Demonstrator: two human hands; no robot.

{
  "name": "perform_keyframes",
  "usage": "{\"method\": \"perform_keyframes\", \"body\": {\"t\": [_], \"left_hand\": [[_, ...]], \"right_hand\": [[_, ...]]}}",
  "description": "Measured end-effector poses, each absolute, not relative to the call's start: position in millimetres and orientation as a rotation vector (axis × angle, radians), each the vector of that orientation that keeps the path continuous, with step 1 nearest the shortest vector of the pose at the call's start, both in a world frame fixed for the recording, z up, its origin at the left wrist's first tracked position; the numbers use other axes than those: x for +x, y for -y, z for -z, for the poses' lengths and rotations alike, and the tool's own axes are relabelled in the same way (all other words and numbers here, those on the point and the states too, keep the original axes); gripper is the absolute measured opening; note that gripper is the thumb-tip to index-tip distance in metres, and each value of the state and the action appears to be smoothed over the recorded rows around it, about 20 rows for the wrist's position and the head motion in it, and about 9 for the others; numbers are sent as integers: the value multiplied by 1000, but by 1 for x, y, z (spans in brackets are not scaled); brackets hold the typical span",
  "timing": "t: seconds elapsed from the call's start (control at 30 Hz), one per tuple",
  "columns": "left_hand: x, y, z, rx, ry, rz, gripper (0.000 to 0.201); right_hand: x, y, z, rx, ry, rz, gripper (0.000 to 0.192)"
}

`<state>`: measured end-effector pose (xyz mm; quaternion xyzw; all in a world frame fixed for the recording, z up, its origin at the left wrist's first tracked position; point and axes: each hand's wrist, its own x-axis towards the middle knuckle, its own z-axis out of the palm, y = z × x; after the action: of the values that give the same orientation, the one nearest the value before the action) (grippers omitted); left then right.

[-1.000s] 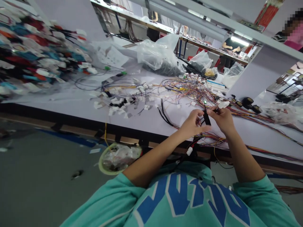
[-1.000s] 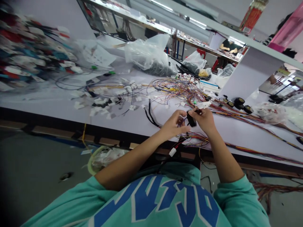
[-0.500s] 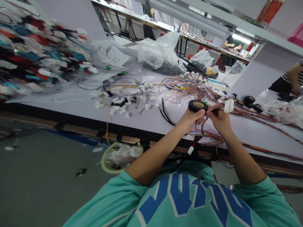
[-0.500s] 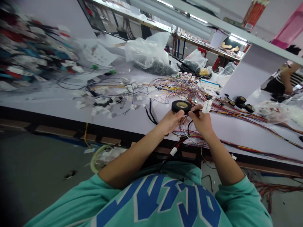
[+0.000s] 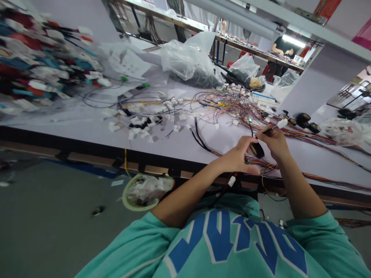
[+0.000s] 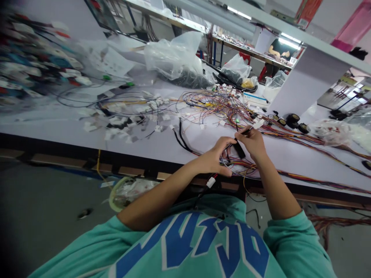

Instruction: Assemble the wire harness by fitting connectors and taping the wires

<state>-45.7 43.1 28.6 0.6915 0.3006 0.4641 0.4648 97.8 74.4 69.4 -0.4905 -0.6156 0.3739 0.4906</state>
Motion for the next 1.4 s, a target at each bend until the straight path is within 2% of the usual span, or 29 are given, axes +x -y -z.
{"method": "perform_keyframes", "body": {"t": [0.13, 0.43, 0.47, 0.6, 0.7, 0.8, 0.97, 1.03, 1.1, 1.13, 1.2, 1.33, 1.4], "left_hand": [[-39, -53, -28, 1460, -1070, -1367, 29], [-30, -50, -23, 1496, -1184, -1447, 9], [-29, -50, -22, 1436, -1158, -1478, 10], [-34, -55, -25, 954, -931, -1472, 53], [-46, -63, -31, 831, -638, -1162, 55], [-54, -68, -32, 850, -469, -959, 61], [-48, -60, -23, 1082, -602, -1141, 56], [-45, -52, -20, 1319, -680, -1240, 65], [-44, -45, -21, 1560, -675, -1194, 78], [-44, -44, -22, 1642, -674, -1144, 79], [-44, -44, -27, 1733, -780, -1113, 65], [-42, -54, -41, 1932, -1263, -1232, 19], [-44, -58, -48, 2008, -1371, -1200, 14]], "right_hand": [[92, -67, -77, -1099, 1689, -790, 15], [84, -65, -65, -1396, 1811, -743, 19], [86, -65, -65, -1369, 1804, -719, 18], [92, -65, -63, -1219, 1802, -604, 16], [93, -63, -59, -1140, 1775, -654, 18], [90, -62, -55, -1073, 1678, -835, 24], [90, -74, -51, -1214, 1385, -1090, 31], [94, -79, -51, -1300, 1330, -1093, 30], [99, -80, -55, -1322, 1377, -1025, 27], [101, -79, -58, -1309, 1434, -970, 25], [103, -75, -66, -1265, 1575, -842, 20], [95, -67, -79, -1250, 1817, -646, 16], [89, -64, -79, -1283, 1871, -606, 17]]}}
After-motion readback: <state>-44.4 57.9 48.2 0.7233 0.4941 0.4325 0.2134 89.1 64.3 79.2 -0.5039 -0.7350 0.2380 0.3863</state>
